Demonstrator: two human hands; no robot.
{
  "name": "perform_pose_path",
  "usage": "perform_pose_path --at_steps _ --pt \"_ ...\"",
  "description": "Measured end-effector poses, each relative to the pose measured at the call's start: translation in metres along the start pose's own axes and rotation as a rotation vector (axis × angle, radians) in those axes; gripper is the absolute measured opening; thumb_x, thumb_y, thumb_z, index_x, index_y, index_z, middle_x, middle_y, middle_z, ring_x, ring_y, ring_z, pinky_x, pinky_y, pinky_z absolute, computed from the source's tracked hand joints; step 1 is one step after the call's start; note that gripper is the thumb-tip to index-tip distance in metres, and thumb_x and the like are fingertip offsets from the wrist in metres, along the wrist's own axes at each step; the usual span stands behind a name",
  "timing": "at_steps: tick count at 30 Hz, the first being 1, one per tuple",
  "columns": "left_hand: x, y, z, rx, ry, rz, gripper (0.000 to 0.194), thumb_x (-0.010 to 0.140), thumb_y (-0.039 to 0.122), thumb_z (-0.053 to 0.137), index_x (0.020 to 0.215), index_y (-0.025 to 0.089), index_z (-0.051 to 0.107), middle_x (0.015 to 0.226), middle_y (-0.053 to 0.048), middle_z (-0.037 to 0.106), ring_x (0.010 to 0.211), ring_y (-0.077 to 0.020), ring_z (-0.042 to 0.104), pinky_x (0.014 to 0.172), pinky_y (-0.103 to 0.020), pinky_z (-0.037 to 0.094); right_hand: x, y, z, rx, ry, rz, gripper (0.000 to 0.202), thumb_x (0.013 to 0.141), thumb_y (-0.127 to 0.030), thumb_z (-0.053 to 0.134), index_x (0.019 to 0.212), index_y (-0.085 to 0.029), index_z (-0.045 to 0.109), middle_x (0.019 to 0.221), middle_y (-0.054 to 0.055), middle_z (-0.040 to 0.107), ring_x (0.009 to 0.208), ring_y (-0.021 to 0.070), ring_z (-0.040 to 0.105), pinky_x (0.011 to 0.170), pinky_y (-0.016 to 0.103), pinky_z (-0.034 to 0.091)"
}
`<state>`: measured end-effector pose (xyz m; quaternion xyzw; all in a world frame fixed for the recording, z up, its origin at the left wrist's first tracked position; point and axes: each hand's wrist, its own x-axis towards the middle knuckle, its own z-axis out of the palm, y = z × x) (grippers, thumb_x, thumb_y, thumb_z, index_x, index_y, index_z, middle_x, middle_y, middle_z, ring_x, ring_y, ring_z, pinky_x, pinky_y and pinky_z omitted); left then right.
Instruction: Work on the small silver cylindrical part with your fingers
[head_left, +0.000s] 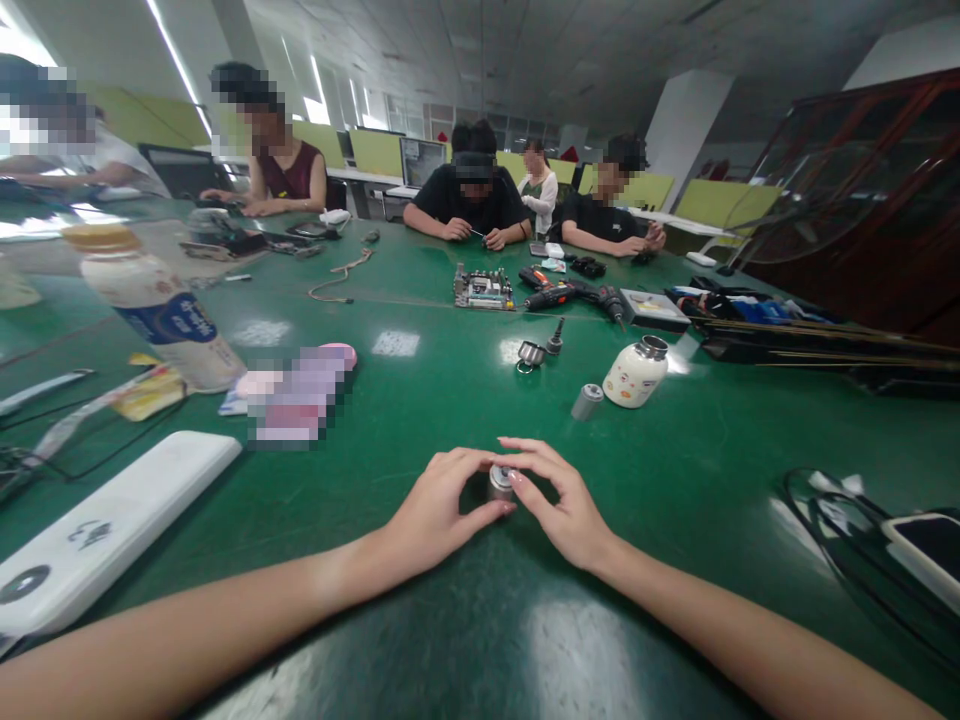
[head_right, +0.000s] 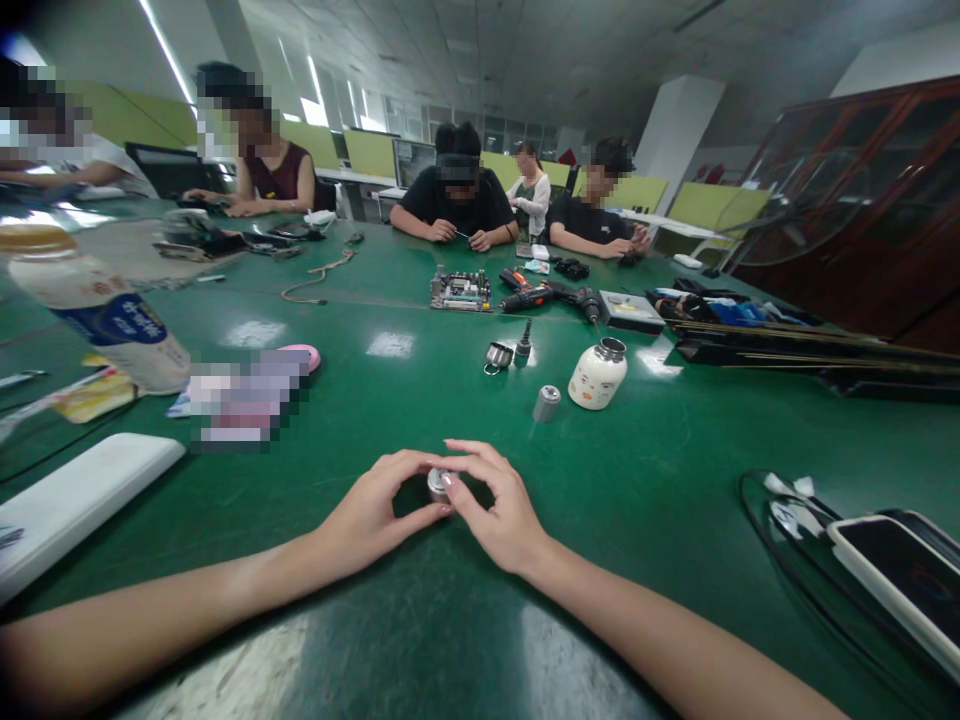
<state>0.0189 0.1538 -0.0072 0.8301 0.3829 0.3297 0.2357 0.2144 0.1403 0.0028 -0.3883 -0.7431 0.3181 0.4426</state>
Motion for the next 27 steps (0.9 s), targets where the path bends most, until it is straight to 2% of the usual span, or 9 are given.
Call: perform_pose_path --at_steps 5,8,11,16,20,23,27 --pt "0.002 0.001 0.0 -0.005 -0.003 0.004 0.033 0.084 0.032 0.072 0.113 0.021 0.06 0.108 -0.005 0.069 0.1 -0.0235 0.063 0.088 -0.038 0.047 0.008 -0.005 0.0 -0.066 0.112 -0.006 0.013 0.084 -0.025 0.07 0.097 -0.024 0.073 0.109 0.007 0.07 0.107 0.0216 0.064 0.098 0.039 0.047" --pt "0.002 0.002 0.0 -0.016 -0.01 0.014 0.032 0.086 0.032 0.07 0.113 0.021 0.059 0.107 -0.005 0.067 0.1 -0.0234 0.062 0.088 -0.037 0.047 0.013 -0.011 -0.003 -0.072 0.115 0.008 0.015 0.08 -0.022 0.073 0.095 -0.023 0.072 0.097 0.004 0.074 0.094 0.0198 0.067 0.089 0.036 0.051" --pt "0.002 0.002 0.0 -0.029 -0.015 0.017 0.032 0.086 0.033 0.069 0.113 0.02 0.058 0.107 -0.006 0.067 0.1 -0.0232 0.061 0.088 -0.037 0.048 0.017 -0.016 -0.005 -0.094 0.122 0.03 0.005 0.079 -0.021 0.074 0.084 -0.023 0.073 0.083 0.002 0.074 0.081 0.0186 0.068 0.08 0.034 0.052" --pt "0.001 0.002 0.0 -0.043 -0.02 0.011 0.031 0.087 0.032 0.069 0.114 0.021 0.058 0.108 -0.005 0.066 0.101 -0.0229 0.061 0.089 -0.037 0.048 0.019 -0.019 -0.008 -0.121 0.129 0.013 0.009 0.078 -0.023 0.077 0.084 -0.023 0.07 0.079 0.001 0.075 0.078 0.0195 0.071 0.081 0.037 0.053" --pt "0.002 0.003 -0.001 -0.046 -0.037 -0.013 0.032 0.086 0.033 0.069 0.114 0.02 0.058 0.109 -0.006 0.065 0.103 -0.0237 0.06 0.092 -0.039 0.048 0.022 -0.017 -0.025 -0.015 0.169 0.067 0.021 0.076 -0.029 0.079 0.089 -0.022 0.065 0.08 0.002 0.076 0.078 0.0205 0.074 0.08 0.034 0.056" --pt "0.003 0.004 -0.002 -0.045 -0.046 -0.035 0.031 0.086 0.033 0.069 0.112 0.02 0.059 0.109 -0.007 0.065 0.103 -0.0243 0.06 0.092 -0.04 0.048 0.019 -0.006 -0.045 -0.069 0.207 0.116 0.024 0.075 -0.033 0.081 0.087 -0.021 0.063 0.078 0.002 0.076 0.078 0.0215 0.074 0.083 0.036 0.056" --pt "0.002 0.006 -0.003 -0.04 -0.054 -0.046 0.029 0.086 0.033 0.068 0.111 0.021 0.06 0.108 -0.007 0.065 0.102 -0.0243 0.06 0.091 -0.04 0.049 0.004 0.018 -0.063 -0.178 0.103 0.17 0.016 0.079 -0.033 0.076 0.08 -0.021 0.066 0.08 0.004 0.075 0.078 0.0213 0.073 0.078 0.036 0.056"
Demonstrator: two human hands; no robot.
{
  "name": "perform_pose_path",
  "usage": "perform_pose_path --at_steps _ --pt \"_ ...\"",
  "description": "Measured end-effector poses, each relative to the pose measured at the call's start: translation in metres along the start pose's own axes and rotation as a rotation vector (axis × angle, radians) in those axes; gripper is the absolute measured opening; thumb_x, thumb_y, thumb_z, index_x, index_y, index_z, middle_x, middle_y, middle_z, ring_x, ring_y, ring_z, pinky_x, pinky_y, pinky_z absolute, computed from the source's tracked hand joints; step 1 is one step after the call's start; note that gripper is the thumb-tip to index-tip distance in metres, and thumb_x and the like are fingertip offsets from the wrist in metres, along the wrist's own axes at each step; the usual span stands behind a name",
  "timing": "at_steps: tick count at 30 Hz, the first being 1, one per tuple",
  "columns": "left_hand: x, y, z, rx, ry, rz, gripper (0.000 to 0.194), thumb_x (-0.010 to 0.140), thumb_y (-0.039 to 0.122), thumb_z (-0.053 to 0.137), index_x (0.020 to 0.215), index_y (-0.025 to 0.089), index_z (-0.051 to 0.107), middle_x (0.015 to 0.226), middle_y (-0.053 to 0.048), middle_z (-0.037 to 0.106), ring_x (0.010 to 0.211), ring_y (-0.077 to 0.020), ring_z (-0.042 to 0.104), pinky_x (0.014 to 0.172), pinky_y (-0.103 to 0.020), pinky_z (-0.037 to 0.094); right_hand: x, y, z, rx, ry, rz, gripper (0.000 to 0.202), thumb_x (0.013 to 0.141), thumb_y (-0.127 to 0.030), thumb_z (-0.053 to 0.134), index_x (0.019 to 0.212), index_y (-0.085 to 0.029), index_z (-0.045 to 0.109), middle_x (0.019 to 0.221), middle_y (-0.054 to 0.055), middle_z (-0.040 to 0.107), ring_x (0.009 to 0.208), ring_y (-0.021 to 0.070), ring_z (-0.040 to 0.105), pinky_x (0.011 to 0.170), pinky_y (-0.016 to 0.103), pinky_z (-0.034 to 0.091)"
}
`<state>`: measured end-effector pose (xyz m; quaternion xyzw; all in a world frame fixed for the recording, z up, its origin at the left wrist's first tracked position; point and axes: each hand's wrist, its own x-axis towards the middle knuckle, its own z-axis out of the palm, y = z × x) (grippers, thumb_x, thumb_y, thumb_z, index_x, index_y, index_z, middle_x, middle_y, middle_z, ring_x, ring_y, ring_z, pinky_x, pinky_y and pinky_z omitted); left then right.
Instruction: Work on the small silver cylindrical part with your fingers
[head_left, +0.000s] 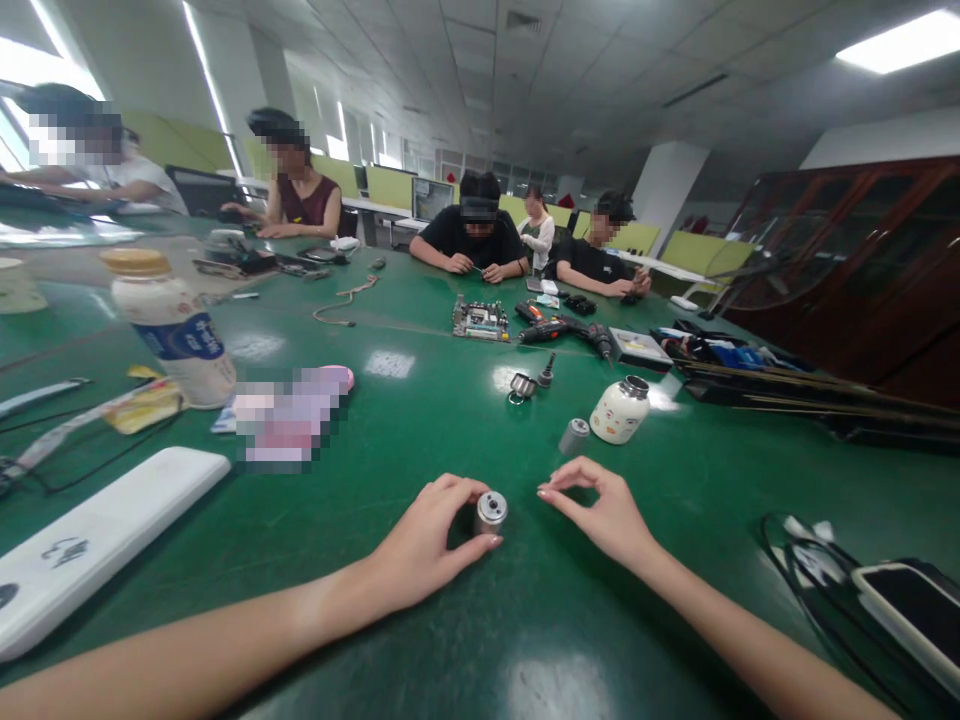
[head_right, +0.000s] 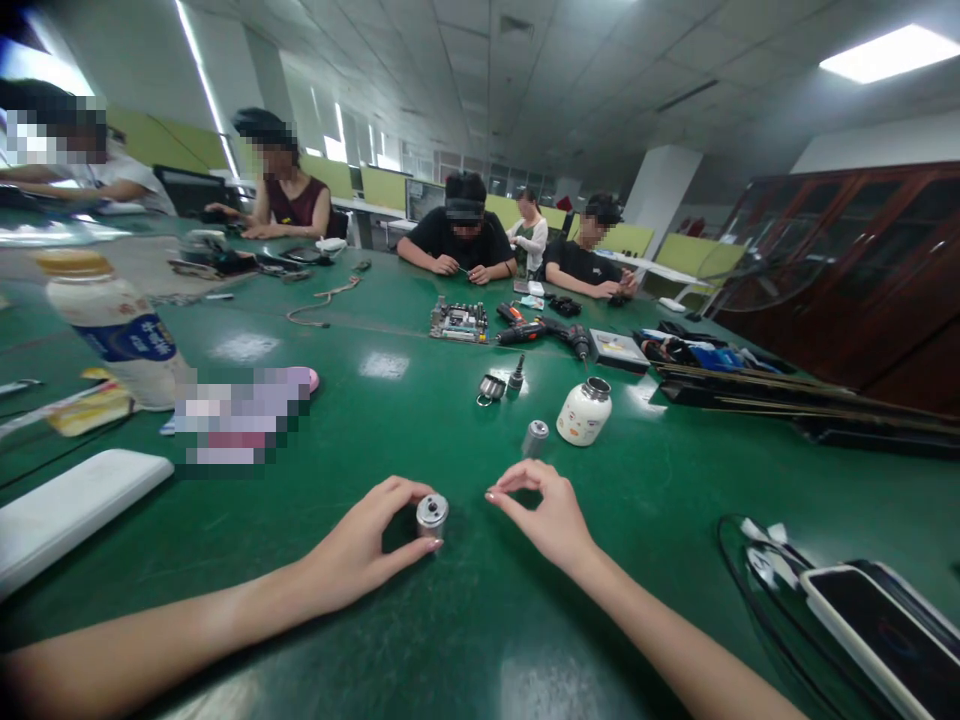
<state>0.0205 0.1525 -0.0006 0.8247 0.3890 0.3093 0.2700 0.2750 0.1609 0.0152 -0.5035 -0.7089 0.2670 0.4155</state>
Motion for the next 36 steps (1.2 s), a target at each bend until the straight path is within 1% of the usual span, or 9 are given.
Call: perform_pose_path --at_steps 4,7,11,15,18,28,31,34,36 --pt "-0.003 0.001 -0.001 0.004 0.019 -0.003 0.027 0.086 0.034 0.067 0.11 0.022 0.061 0.108 -0.006 0.065 0.101 -0.0238 0.06 0.09 -0.038 0.05 -0.013 0.023 0.0 -0.098 -0.091 -0.084 0.01 0.084 -0.03 0.069 0.079 -0.022 0.071 0.088 0.006 0.076 0.092 0.0242 0.071 0.085 0.041 0.054" --pt "-0.004 0.002 -0.001 -0.003 0.013 -0.014 0.027 0.086 0.034 0.067 0.11 0.022 0.062 0.108 -0.006 0.065 0.1 -0.0237 0.061 0.089 -0.038 0.05 -0.014 0.025 0.002 -0.058 -0.088 -0.065 0.012 0.084 -0.031 0.069 0.077 -0.021 0.069 0.085 0.006 0.076 0.088 0.0256 0.072 0.084 0.044 0.055" --pt "-0.003 0.003 -0.001 -0.024 0.011 -0.029 0.028 0.085 0.033 0.068 0.11 0.022 0.062 0.108 -0.006 0.064 0.1 -0.0235 0.061 0.089 -0.038 0.049 -0.003 0.002 0.006 0.044 -0.073 -0.035 0.013 0.085 -0.032 0.068 0.077 -0.021 0.066 0.086 0.007 0.076 0.089 0.0263 0.073 0.083 0.041 0.056" --pt "-0.003 0.004 -0.001 -0.036 0.01 -0.049 0.029 0.083 0.033 0.07 0.108 0.02 0.062 0.107 -0.007 0.064 0.1 -0.0238 0.06 0.089 -0.038 0.049 0.007 -0.033 0.017 0.118 -0.093 -0.091 0.009 0.083 -0.028 0.069 0.078 -0.022 0.066 0.089 0.005 0.077 0.091 0.0239 0.073 0.085 0.038 0.056" --pt "-0.002 0.004 0.0 -0.052 0.008 -0.048 0.028 0.084 0.032 0.07 0.108 0.02 0.063 0.106 -0.007 0.064 0.1 -0.0239 0.059 0.089 -0.038 0.048 0.009 -0.047 0.027 0.143 -0.114 -0.124 0.007 0.081 -0.024 0.071 0.077 -0.022 0.066 0.087 0.004 0.077 0.088 0.0233 0.074 0.083 0.037 0.056" --pt "-0.003 -0.001 0.002 -0.052 -0.002 -0.022 0.023 0.087 0.031 0.065 0.108 0.023 0.061 0.106 -0.005 0.064 0.1 -0.0233 0.059 0.089 -0.038 0.048 0.007 -0.052 0.042 0.083 -0.136 -0.132 0.008 0.079 -0.015 0.07 0.073 -0.021 0.069 0.08 0.002 0.075 0.078 0.0201 0.071 0.078 0.033 0.053" --pt "-0.007 0.002 0.005 -0.023 0.0 -0.013 0.033 0.082 0.026 0.064 0.114 0.023 0.057 0.112 -0.007 0.063 0.105 -0.0247 0.058 0.093 -0.039 0.048 0.006 -0.049 0.047 0.115 -0.081 -0.096 0.006 0.078 -0.018 0.072 0.074 -0.021 0.068 0.077 0.001 0.074 0.076 0.019 0.07 0.075 0.031 0.052" --pt "-0.004 0.004 -0.011 0.057 0.023 0.007 0.05 0.074 0.016 0.054 0.124 0.021 0.051 0.122 -0.008 0.061 0.113 -0.0262 0.055 0.098 -0.042 0.045 0.003 -0.044 0.053 0.165 -0.036 -0.098 0.007 0.078 -0.021 0.072 0.075 -0.021 0.066 0.077 0.001 0.073 0.076 0.0191 0.069 0.075 0.032 0.051" --pt "0.007 -0.003 -0.041 0.185 0.078 -0.018 0.049 0.074 0.015 0.045 0.122 0.02 0.053 0.125 -0.009 0.061 0.115 -0.0273 0.054 0.099 -0.044 0.043 0.001 -0.041 0.056 0.193 -0.018 -0.111 0.008 0.079 -0.022 0.071 0.075 -0.021 0.064 0.078 0.002 0.073 0.076 0.0192 0.069 0.075 0.032 0.051"
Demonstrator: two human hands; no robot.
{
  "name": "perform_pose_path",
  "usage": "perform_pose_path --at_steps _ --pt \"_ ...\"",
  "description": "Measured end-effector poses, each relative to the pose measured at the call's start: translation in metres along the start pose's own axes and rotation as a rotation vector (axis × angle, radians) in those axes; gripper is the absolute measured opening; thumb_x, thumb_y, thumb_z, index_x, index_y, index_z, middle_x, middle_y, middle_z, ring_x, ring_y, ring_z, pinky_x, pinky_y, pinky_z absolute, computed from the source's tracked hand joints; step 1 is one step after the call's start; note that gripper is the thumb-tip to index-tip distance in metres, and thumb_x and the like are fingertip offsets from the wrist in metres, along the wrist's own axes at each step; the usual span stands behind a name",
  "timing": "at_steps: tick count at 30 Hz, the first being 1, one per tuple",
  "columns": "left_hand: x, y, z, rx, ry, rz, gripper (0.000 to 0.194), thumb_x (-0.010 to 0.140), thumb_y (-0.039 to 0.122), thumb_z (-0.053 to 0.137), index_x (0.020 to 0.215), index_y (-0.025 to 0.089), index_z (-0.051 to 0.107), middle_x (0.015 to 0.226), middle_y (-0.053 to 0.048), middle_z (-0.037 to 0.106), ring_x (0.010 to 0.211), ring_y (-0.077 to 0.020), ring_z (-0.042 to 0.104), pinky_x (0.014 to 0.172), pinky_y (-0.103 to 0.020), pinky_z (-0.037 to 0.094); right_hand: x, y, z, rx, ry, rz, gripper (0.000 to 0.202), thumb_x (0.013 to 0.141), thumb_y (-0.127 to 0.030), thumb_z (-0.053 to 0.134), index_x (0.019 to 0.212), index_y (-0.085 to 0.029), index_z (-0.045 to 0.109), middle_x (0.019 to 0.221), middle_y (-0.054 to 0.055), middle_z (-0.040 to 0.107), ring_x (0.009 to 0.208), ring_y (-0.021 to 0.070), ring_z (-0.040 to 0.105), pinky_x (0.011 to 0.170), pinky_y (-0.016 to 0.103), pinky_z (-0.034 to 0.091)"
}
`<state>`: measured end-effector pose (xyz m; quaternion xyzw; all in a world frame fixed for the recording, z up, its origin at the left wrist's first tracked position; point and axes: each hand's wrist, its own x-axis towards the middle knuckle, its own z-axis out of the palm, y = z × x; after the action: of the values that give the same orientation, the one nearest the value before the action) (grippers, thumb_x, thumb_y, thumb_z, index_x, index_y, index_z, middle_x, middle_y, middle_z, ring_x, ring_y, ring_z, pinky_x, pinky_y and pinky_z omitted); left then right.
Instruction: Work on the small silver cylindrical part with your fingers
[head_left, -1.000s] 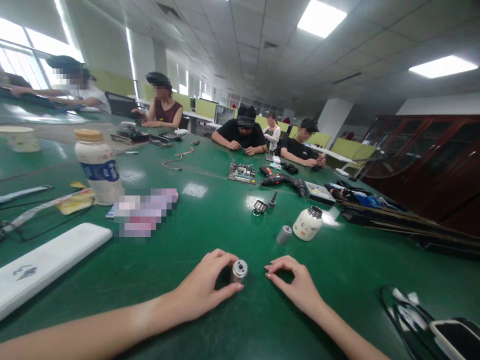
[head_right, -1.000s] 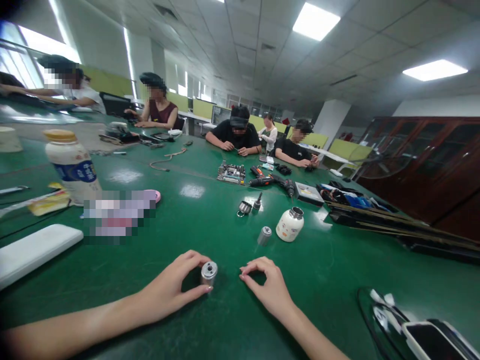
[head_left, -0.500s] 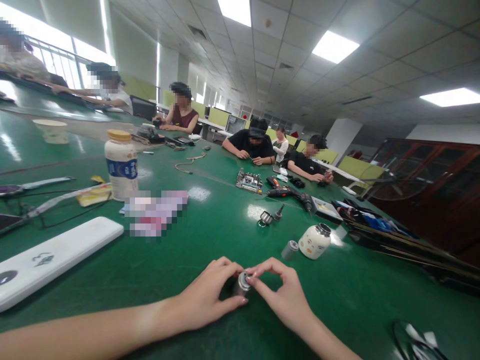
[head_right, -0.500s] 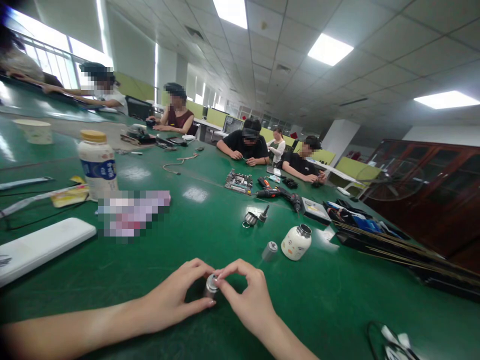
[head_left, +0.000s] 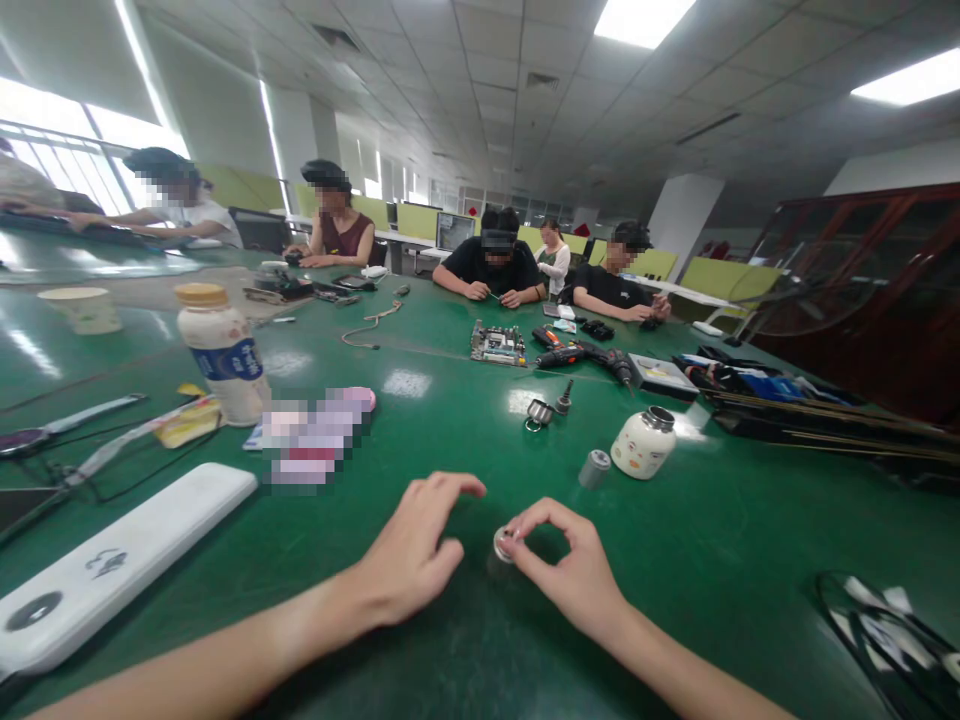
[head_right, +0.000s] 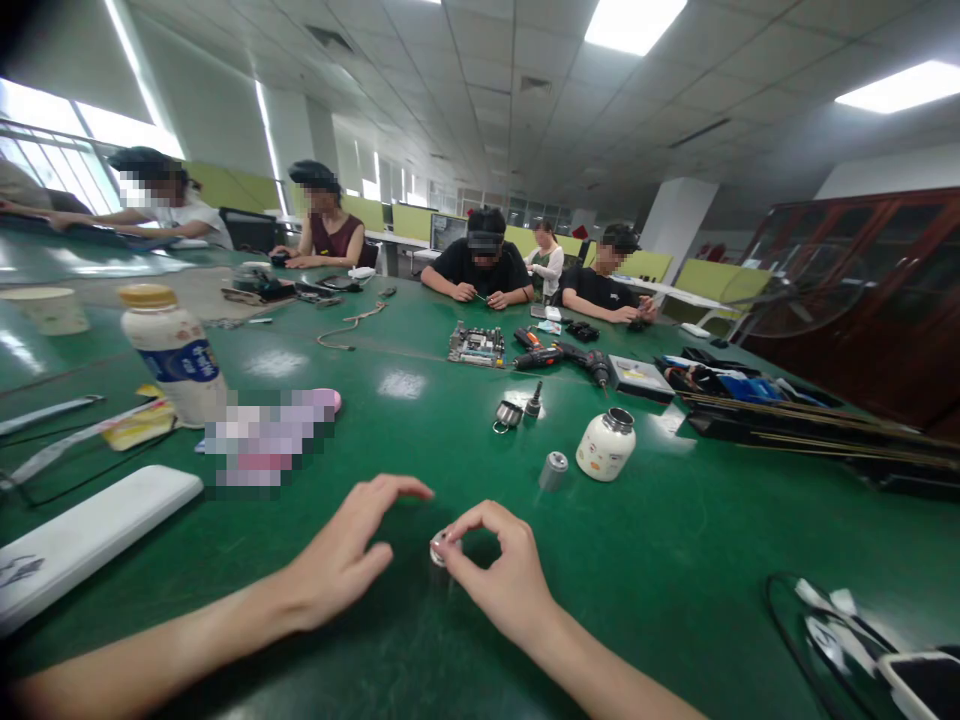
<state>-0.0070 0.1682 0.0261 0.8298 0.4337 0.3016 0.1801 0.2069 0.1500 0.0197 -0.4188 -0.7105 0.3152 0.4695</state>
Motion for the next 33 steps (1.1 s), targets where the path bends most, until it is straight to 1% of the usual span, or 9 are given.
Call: perform_pose_path --at_steps 2,5,8,11,14,21,26,30,33 --pt "0.018 -0.025 -0.039 0.239 0.084 -0.121 0.047 0.077 0.016 0.042 0.122 0.019 0.054 0.127 -0.011 0.061 0.121 -0.03 0.051 0.103 -0.047 0.039 -0.001 0.001 0.002 0.018 0.009 -0.014 0.008 0.08 -0.022 0.07 0.074 -0.021 0.063 0.078 0.003 0.073 0.076 0.0193 0.069 0.075 0.033 0.052" --pt "0.041 -0.076 -0.098 0.575 0.164 -0.47 0.053 0.08 0.021 0.043 0.133 0.02 0.048 0.134 -0.012 0.06 0.13 -0.0367 0.044 0.106 -0.056 0.032 -0.002 0.001 0.003 0.031 0.009 -0.024 0.008 0.08 -0.02 0.069 0.074 -0.021 0.063 0.079 0.003 0.073 0.076 0.0193 0.069 0.075 0.033 0.052" --pt "0.045 -0.121 -0.133 0.61 0.108 -0.567 0.06 0.08 0.02 0.043 0.139 0.014 0.044 0.135 -0.017 0.06 0.133 -0.0425 0.04 0.101 -0.061 0.034 -0.002 0.001 0.003 0.04 0.01 -0.034 0.008 0.08 -0.018 0.068 0.074 -0.021 0.063 0.078 0.003 0.073 0.076 0.0188 0.069 0.074 0.033 0.052" --pt "0.039 -0.142 -0.137 0.617 0.023 -0.566 0.064 0.079 0.022 0.042 0.142 0.013 0.043 0.142 -0.016 0.055 0.135 -0.0409 0.04 0.102 -0.058 0.036 -0.002 0.003 0.004 0.05 0.011 -0.054 0.008 0.081 -0.017 0.068 0.075 -0.021 0.064 0.079 0.003 0.072 0.076 0.0183 0.069 0.074 0.032 0.052" --pt "0.036 -0.148 -0.131 0.636 -0.02 -0.564 0.068 0.078 0.023 0.042 0.146 0.015 0.04 0.144 -0.014 0.054 0.136 -0.0393 0.04 0.105 -0.058 0.033 -0.003 0.004 0.004 0.051 0.011 -0.065 0.009 0.081 -0.016 0.068 0.074 -0.021 0.064 0.079 0.002 0.072 0.076 0.018 0.069 0.074 0.031 0.053" --pt "0.038 -0.142 -0.137 0.717 -0.049 -0.548 0.062 0.078 0.024 0.044 0.139 0.019 0.053 0.126 -0.015 0.068 0.125 -0.0369 0.055 0.11 -0.052 0.026 -0.004 0.006 0.004 0.052 0.005 -0.085 0.01 0.081 -0.015 0.067 0.074 -0.021 0.063 0.079 0.002 0.071 0.078 0.0184 0.069 0.075 0.032 0.053" --pt "0.039 -0.129 -0.146 0.706 -0.003 -0.602 0.054 0.083 0.029 0.047 0.136 0.022 0.057 0.107 -0.013 0.075 0.114 -0.0408 0.061 0.103 -0.054 0.033 -0.005 0.006 0.005 0.053 0.016 -0.083 0.011 0.081 -0.015 0.067 0.074 -0.021 0.062 0.079 0.002 0.071 0.078 0.0184 0.069 0.075 0.032 0.053" --pt "0.042 -0.136 -0.146 0.633 0.062 -0.714 0.062 0.087 0.044 0.047 0.142 0.015 0.046 0.128 -0.018 0.065 0.119 -0.043 0.058 0.094 -0.051 0.043 -0.005 0.006 0.005 0.052 0.02 -0.085 0.011 0.082 -0.015 0.067 0.074 -0.021 0.062 0.079 0.002 0.071 0.078 0.0188 0.069 0.075 0.033 0.053" --pt "0.041 -0.148 -0.143 0.569 0.071 -0.794 0.081 0.084 0.061 0.049 0.142 0.006 0.043 0.126 -0.026 0.063 0.115 -0.0449 0.06 0.091 -0.049 0.046 -0.006 0.007 0.005 0.055 0.021 -0.087 0.011 0.082 -0.014 0.066 0.074 -0.021 0.062 0.079 0.002 0.07 0.079 0.0186 0.068 0.075 0.032 0.052"
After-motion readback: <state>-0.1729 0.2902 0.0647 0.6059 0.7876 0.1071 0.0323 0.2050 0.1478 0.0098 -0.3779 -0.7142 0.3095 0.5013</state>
